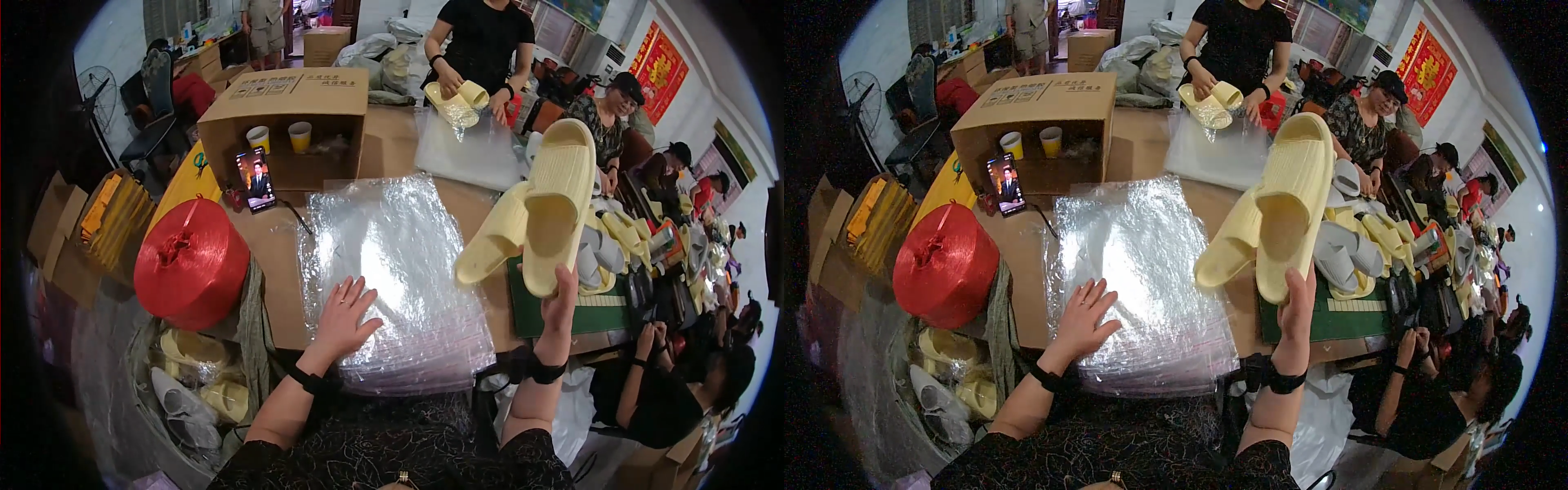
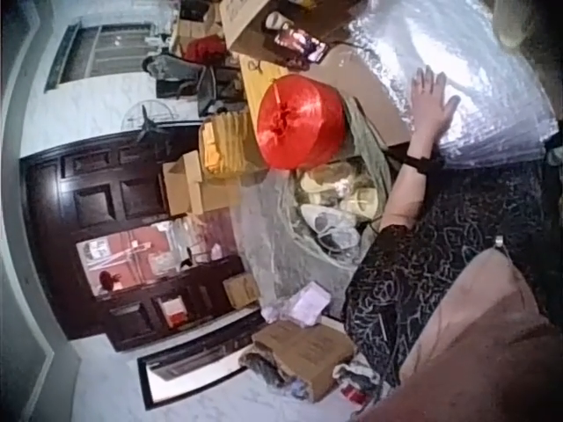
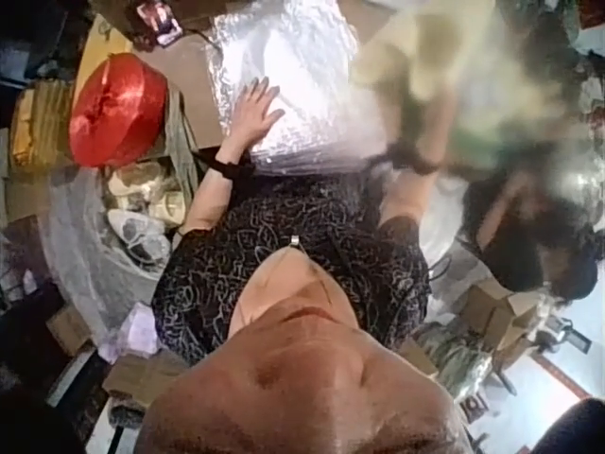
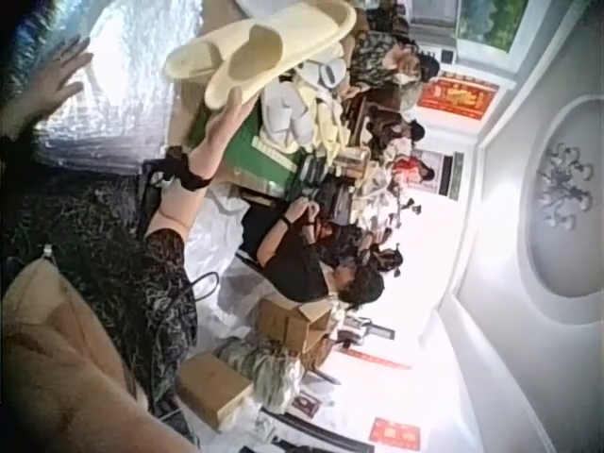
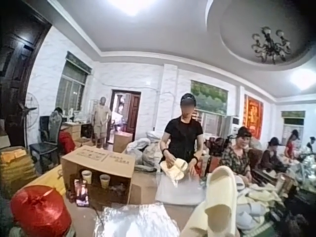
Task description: Packing pairs of sandals into plastic bags and placing them into a large collection bag.
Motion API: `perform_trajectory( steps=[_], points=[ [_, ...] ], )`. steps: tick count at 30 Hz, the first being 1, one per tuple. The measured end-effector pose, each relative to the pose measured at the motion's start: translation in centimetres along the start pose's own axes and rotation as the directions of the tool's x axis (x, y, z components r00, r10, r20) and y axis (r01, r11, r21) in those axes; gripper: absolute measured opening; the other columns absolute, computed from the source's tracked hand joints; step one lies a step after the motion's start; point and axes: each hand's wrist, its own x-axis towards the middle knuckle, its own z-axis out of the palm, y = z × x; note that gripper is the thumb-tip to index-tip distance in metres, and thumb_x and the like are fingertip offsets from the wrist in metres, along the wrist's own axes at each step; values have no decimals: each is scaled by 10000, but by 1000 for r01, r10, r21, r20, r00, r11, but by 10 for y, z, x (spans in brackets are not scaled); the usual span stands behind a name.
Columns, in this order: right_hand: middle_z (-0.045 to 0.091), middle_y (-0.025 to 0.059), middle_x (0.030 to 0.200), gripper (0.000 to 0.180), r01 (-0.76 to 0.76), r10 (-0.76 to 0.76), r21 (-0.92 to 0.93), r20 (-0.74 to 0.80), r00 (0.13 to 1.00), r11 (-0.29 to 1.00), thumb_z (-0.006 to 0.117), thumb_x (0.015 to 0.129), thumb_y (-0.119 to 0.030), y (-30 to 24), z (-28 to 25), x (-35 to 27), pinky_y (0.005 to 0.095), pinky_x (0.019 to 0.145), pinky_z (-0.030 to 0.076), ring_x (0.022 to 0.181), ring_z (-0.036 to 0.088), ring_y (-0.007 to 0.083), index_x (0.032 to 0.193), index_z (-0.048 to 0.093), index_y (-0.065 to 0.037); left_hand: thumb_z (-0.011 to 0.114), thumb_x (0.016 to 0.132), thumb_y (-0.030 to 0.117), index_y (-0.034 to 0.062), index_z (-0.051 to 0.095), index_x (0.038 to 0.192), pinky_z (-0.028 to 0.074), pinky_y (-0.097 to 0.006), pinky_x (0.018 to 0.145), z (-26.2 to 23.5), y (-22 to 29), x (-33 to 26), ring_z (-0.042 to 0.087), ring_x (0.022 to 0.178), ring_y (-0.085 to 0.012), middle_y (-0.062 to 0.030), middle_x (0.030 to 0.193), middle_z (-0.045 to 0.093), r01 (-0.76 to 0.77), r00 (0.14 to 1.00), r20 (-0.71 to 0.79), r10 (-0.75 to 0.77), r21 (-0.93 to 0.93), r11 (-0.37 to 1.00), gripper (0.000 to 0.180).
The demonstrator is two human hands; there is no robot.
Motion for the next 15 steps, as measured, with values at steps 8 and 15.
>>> perform_trajectory(
  steps=[8,15],
  points=[
    [579,249,1284,652,-335,229,320,326,917,886,308,966,-391,-26,64,-8,439,895,553,1123,625,383,1387,410,96,561,912,490,89,555,1348,162,-501,1187,-3,0,-1,269,1434,-387,-182,1516,380,35,999,23,-34,-16,999,592],
    [572,250,1295,619,-549,407,232,459,789,803,301,988,-361,6,85,-18,438,908,552,1136,620,381,1395,402,94,570,896,496,84,537,1358,198,-517,1175,-4,2,1,300,1414,-397,-183,1499,401,22,1000,13,-23,13,1000,620]
  ],
)
